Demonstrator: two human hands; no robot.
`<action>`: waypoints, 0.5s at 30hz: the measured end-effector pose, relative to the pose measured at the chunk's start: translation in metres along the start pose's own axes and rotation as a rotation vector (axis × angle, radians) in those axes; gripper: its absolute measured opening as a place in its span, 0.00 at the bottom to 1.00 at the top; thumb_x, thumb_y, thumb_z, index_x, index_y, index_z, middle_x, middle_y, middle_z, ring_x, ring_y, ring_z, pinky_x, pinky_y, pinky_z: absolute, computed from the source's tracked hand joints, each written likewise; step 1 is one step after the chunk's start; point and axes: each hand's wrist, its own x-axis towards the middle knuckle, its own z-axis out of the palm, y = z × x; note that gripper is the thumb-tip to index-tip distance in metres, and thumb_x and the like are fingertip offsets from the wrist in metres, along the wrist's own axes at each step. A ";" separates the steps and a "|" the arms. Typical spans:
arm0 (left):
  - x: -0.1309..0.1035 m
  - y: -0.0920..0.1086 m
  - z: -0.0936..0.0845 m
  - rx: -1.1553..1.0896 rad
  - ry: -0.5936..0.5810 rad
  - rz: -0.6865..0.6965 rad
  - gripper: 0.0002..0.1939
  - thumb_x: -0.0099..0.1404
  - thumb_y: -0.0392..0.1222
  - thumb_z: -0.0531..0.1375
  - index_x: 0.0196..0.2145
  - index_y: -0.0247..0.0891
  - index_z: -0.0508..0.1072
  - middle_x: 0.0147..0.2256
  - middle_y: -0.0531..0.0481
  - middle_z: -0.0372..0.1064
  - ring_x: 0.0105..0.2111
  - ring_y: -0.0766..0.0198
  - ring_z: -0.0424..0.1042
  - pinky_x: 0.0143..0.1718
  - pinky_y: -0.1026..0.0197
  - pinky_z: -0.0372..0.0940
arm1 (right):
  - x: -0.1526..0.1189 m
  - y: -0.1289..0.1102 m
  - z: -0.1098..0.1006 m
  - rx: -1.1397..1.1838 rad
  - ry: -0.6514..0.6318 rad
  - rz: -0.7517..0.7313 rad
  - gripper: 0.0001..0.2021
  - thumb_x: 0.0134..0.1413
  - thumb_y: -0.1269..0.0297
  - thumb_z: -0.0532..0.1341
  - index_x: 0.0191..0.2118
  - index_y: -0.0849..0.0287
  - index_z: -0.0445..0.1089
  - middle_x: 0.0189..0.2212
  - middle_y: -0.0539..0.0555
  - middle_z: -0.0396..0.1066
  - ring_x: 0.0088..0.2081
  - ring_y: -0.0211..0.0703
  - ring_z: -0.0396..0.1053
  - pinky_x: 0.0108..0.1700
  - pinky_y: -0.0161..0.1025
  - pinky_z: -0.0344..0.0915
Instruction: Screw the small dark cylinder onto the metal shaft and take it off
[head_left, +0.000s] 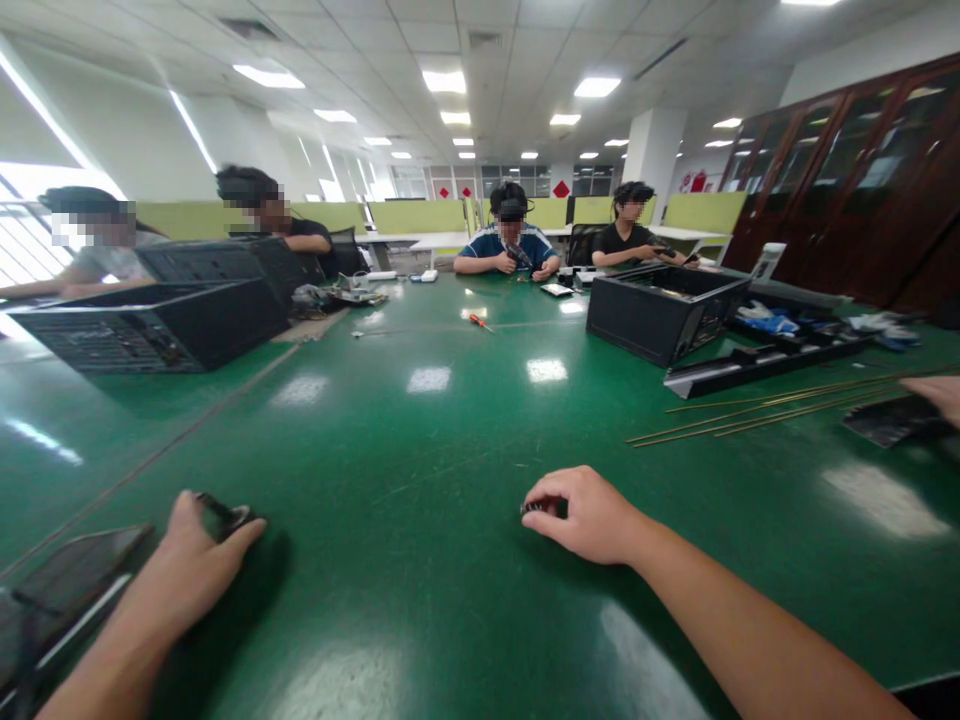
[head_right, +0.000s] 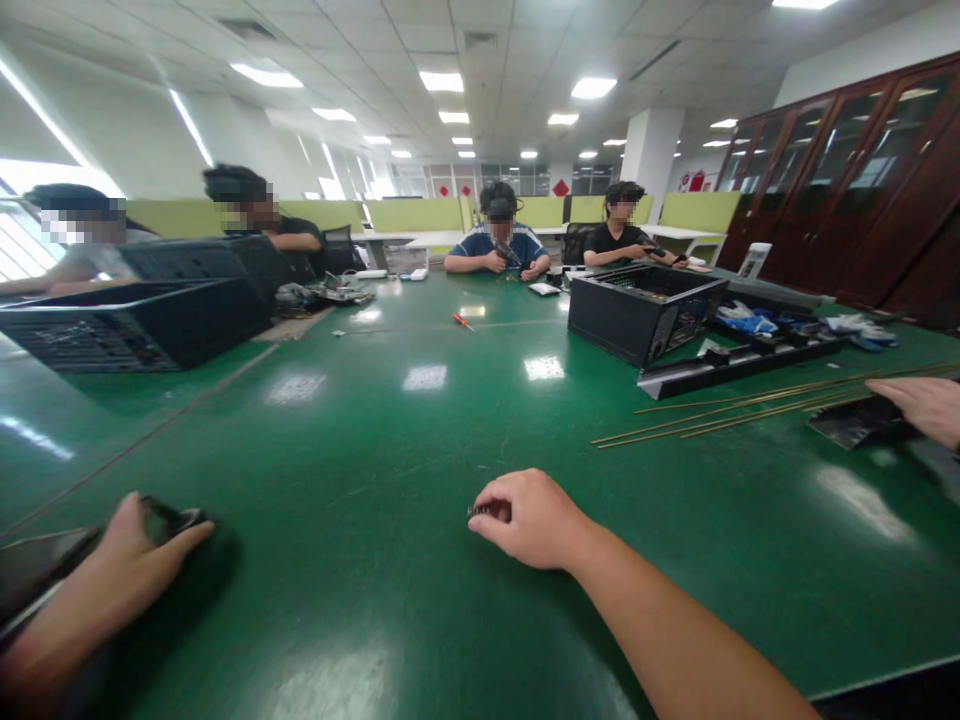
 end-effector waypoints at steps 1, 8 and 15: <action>-0.003 0.016 -0.005 0.078 0.086 -0.066 0.31 0.55 0.63 0.57 0.49 0.39 0.65 0.41 0.52 0.75 0.53 0.31 0.68 0.45 0.39 0.70 | 0.000 -0.001 0.000 0.016 -0.003 0.005 0.09 0.57 0.60 0.64 0.38 0.58 0.79 0.31 0.52 0.78 0.32 0.40 0.73 0.38 0.35 0.65; -0.033 0.157 0.004 -0.260 -0.120 0.356 0.26 0.61 0.58 0.62 0.54 0.48 0.71 0.50 0.52 0.74 0.49 0.51 0.74 0.55 0.45 0.68 | 0.002 0.000 0.010 0.616 -0.217 0.147 0.15 0.59 0.56 0.62 0.41 0.64 0.79 0.33 0.57 0.79 0.29 0.40 0.73 0.35 0.36 0.68; -0.064 0.249 0.075 -0.937 -0.629 0.509 0.11 0.58 0.41 0.68 0.40 0.47 0.81 0.43 0.49 0.79 0.44 0.59 0.76 0.48 0.56 0.72 | 0.000 0.005 0.004 0.790 -0.300 0.025 0.19 0.57 0.51 0.65 0.30 0.65 0.80 0.29 0.58 0.79 0.36 0.43 0.74 0.45 0.39 0.66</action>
